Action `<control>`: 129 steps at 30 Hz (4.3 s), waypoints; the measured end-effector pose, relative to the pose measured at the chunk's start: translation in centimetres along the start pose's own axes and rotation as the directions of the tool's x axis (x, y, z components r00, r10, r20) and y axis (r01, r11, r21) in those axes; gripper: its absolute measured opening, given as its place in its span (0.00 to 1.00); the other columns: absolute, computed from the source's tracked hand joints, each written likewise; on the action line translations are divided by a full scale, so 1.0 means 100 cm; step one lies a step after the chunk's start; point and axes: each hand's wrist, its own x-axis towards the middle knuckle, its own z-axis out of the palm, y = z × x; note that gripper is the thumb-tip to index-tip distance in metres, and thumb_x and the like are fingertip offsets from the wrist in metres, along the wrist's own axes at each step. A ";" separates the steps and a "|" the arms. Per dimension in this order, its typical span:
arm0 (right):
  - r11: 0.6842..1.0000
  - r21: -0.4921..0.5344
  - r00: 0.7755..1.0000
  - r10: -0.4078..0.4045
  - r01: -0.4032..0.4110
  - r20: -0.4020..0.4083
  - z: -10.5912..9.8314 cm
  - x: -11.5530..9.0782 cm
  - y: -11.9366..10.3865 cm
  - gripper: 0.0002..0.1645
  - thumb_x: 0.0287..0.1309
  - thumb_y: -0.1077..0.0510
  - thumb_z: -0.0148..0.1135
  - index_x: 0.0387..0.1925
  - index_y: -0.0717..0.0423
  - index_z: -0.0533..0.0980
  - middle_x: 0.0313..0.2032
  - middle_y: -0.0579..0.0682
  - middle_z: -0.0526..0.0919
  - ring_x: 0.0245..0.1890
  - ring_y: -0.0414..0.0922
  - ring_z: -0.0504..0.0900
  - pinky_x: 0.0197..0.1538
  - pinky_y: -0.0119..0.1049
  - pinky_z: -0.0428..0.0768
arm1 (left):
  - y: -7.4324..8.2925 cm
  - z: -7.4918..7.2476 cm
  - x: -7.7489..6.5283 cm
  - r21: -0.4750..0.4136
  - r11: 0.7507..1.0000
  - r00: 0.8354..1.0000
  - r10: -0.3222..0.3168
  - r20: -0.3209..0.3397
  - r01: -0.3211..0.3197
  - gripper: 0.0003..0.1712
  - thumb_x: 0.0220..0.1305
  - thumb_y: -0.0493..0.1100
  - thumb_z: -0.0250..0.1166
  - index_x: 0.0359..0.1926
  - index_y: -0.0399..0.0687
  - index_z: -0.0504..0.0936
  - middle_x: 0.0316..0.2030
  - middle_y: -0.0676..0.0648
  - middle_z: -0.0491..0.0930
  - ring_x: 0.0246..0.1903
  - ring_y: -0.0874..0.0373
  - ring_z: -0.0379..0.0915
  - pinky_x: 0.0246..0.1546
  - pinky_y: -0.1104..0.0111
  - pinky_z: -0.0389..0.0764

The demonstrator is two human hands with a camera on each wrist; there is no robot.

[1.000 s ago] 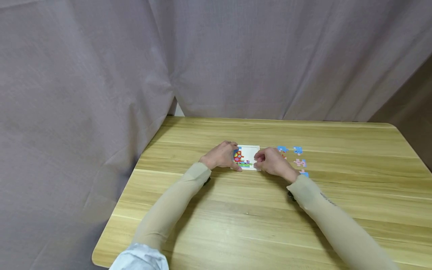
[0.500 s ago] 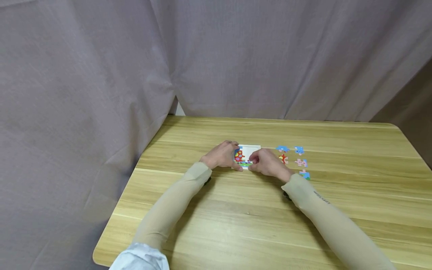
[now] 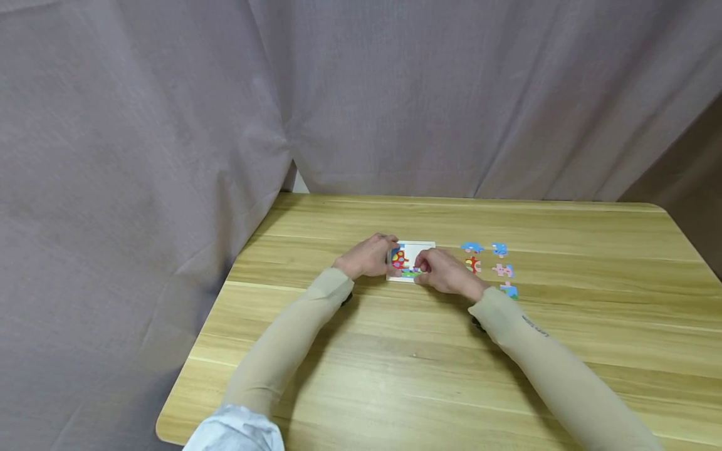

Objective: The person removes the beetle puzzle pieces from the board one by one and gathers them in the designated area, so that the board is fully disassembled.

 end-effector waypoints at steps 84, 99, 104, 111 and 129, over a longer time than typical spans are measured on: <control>0.999 0.004 0.969 0.039 -0.039 -0.243 -0.040 -0.099 0.075 0.02 0.62 0.65 0.76 0.36 0.62 0.89 0.30 0.50 0.89 0.31 0.35 0.78 0.35 0.25 0.75 | -0.008 -0.001 -0.001 -0.034 0.999 0.999 -0.023 0.032 0.024 0.52 0.57 0.62 0.84 0.76 0.42 0.77 0.82 0.43 0.69 0.83 0.44 0.62 0.86 0.58 0.65; 0.999 0.000 0.981 0.048 -0.049 -0.190 -0.038 -0.097 0.075 0.02 0.62 0.65 0.75 0.35 0.62 0.89 0.29 0.48 0.87 0.30 0.36 0.76 0.33 0.27 0.73 | -0.012 -0.002 -0.001 -0.061 0.998 0.999 -0.019 0.028 0.021 0.51 0.56 0.61 0.85 0.75 0.43 0.78 0.81 0.44 0.71 0.83 0.45 0.63 0.86 0.58 0.65; 0.998 -0.004 0.982 0.056 -0.058 -0.182 -0.037 -0.096 0.074 0.02 0.62 0.65 0.75 0.35 0.62 0.89 0.29 0.48 0.87 0.30 0.37 0.76 0.33 0.27 0.73 | -0.013 -0.002 -0.002 -0.056 0.998 1.000 -0.013 0.026 0.015 0.51 0.56 0.61 0.85 0.74 0.42 0.79 0.81 0.44 0.71 0.83 0.45 0.63 0.86 0.58 0.66; 0.997 -0.008 0.979 0.070 -0.073 -0.191 -0.037 -0.094 0.065 0.03 0.63 0.64 0.73 0.37 0.60 0.89 0.30 0.47 0.87 0.32 0.39 0.76 0.35 0.27 0.72 | -0.012 -0.005 -0.005 -0.048 0.999 0.999 -0.023 0.040 0.025 0.50 0.57 0.61 0.84 0.74 0.42 0.79 0.81 0.44 0.71 0.83 0.44 0.63 0.85 0.57 0.67; 1.000 -0.017 0.979 0.004 -0.008 -0.203 -0.025 -0.040 0.023 0.12 0.70 0.63 0.67 0.48 0.68 0.88 0.39 0.57 0.92 0.37 0.45 0.85 0.46 0.40 0.85 | -0.021 -0.009 -0.007 -0.058 0.998 0.998 -0.028 0.050 0.031 0.51 0.58 0.59 0.84 0.75 0.40 0.77 0.81 0.41 0.69 0.82 0.40 0.64 0.85 0.55 0.67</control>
